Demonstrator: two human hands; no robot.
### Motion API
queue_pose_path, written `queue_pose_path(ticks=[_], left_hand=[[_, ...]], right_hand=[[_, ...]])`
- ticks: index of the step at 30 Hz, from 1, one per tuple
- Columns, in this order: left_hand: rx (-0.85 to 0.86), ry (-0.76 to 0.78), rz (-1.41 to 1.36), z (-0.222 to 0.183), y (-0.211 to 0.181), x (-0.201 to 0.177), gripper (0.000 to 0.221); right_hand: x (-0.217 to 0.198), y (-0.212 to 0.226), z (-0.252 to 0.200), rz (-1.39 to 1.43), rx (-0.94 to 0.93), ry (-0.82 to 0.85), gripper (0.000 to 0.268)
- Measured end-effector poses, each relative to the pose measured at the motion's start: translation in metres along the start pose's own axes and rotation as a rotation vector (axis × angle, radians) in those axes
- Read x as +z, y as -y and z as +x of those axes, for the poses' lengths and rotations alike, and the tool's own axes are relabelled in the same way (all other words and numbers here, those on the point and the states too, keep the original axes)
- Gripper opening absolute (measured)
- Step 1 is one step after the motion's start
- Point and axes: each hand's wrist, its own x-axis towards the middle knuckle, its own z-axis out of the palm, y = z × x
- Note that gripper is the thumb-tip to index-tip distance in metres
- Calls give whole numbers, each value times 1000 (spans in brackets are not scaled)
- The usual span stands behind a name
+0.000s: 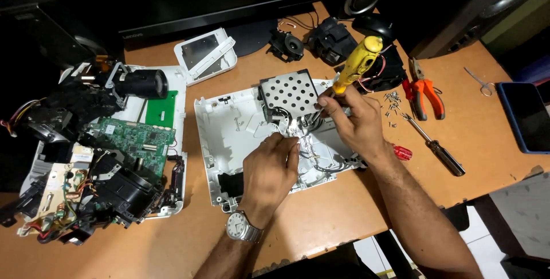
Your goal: Assembling internal components of an electronic device, including connecting wires and securing a metal shield with a screwdriver.
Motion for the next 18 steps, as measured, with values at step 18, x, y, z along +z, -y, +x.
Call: queue_pose_path(ticks=[18], left_hand=[[-6,7,0,-1,1,1,26]], right_hand=[[-4,5,1,72,55,11,8]])
